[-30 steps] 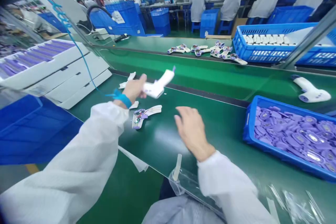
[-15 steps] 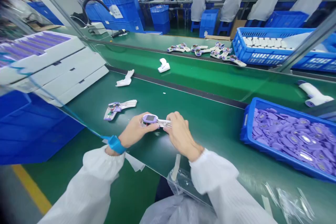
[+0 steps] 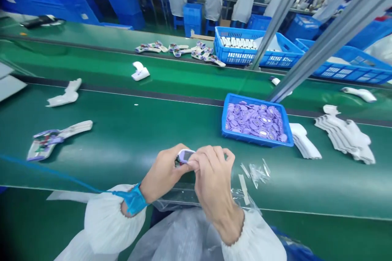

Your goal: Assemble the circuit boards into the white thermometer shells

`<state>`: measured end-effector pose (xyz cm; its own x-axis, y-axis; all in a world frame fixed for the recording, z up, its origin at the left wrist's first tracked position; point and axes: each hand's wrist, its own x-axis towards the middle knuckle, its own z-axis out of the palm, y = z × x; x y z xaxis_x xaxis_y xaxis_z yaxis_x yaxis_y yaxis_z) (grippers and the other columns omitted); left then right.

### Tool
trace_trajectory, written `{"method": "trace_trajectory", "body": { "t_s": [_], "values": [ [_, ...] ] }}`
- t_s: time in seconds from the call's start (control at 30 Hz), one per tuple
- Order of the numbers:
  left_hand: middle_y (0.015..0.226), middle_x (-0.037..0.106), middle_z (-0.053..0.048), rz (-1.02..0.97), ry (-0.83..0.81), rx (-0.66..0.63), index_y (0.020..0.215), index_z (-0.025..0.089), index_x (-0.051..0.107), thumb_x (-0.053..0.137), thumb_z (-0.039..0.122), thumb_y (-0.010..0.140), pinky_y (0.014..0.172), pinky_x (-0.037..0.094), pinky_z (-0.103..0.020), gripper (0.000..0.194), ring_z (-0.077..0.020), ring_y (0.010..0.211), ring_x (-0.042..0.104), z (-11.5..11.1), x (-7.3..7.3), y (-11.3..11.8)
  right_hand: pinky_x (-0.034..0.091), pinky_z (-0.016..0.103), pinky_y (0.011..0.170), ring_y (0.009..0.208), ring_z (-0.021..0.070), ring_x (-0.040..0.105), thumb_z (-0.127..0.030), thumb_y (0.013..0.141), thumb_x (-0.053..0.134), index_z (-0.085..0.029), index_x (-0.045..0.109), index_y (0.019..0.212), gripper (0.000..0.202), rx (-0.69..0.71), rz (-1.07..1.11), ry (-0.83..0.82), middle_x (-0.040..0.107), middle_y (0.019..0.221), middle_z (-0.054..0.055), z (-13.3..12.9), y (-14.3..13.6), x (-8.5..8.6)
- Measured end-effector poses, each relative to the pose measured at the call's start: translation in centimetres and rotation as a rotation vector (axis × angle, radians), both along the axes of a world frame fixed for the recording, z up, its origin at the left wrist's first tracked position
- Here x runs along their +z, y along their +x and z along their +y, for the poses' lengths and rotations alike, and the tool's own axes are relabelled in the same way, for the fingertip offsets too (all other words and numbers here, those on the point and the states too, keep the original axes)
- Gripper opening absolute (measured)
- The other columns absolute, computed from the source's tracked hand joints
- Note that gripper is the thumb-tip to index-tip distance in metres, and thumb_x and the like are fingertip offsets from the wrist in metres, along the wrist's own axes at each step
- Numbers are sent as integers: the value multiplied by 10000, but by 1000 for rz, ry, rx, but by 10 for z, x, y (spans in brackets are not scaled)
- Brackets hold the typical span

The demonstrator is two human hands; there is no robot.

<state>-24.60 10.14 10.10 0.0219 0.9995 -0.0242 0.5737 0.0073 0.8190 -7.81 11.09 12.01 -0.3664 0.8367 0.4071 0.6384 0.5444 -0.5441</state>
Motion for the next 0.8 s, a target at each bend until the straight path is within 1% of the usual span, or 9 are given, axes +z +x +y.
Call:
{"method": "trace_trajectory", "body": {
  "t_s": [0.1,0.2,0.3,0.37,0.47,0.53,0.63,0.73,0.8],
  "values": [
    [757,654,32,-10,-52,80,878,213,628,690,421,847,616,376,-263,219,-145,673,563,8,-3,2,349,376,775,858,199,510,-266,1005,448,-223,569,859,195,-135,51,-94,617,918,38,-4,39,-4],
    [796,669,31,71,-25,33,880,228,625,707,414,835,635,380,-269,208,-157,703,572,14,-5,7,377,362,792,914,206,523,-297,996,490,-249,624,934,155,-205,31,-145,629,973,32,1,61,-8],
    [820,664,23,185,85,-63,868,228,600,697,373,851,693,385,-286,175,-172,732,566,16,-3,21,366,373,844,979,204,535,-304,986,527,-326,659,1101,177,-143,11,-123,645,1089,12,9,53,-8],
    [823,656,14,222,147,-107,845,217,566,658,320,882,720,383,-298,143,-179,749,571,17,-2,31,335,387,868,983,197,537,-310,980,547,-361,660,1123,190,-115,-16,-86,649,1118,-6,13,39,-7],
    [827,658,15,224,157,-156,835,214,548,618,253,902,721,378,-300,104,-179,757,582,17,-3,43,285,412,882,900,183,530,-282,985,536,-306,670,941,142,-118,-72,-28,661,963,-12,12,26,-8],
    [820,663,24,203,113,-168,846,223,569,631,266,893,710,380,-294,89,-174,737,580,19,-5,45,284,409,868,838,175,513,-241,998,484,-258,626,862,197,-132,-79,-19,625,862,-5,8,30,-13],
    [775,662,25,122,-5,-85,850,226,596,668,386,861,634,392,-274,176,-165,675,573,23,-9,41,321,380,805,835,189,501,-251,1012,409,-225,584,860,234,-222,-82,-110,586,867,25,0,60,-27],
    [775,672,6,27,-101,40,883,225,622,676,484,829,582,414,-261,269,-170,665,588,27,-10,28,333,374,741,875,240,504,-359,1000,414,-213,578,834,275,-480,-232,-223,581,896,58,-5,112,-46],
    [803,680,-15,-49,-162,78,947,228,632,677,520,813,562,432,-263,325,-181,668,593,30,-8,18,348,377,727,898,263,518,-452,954,490,-217,590,865,271,-558,-311,-255,588,933,66,0,152,-56]
  ]
}}
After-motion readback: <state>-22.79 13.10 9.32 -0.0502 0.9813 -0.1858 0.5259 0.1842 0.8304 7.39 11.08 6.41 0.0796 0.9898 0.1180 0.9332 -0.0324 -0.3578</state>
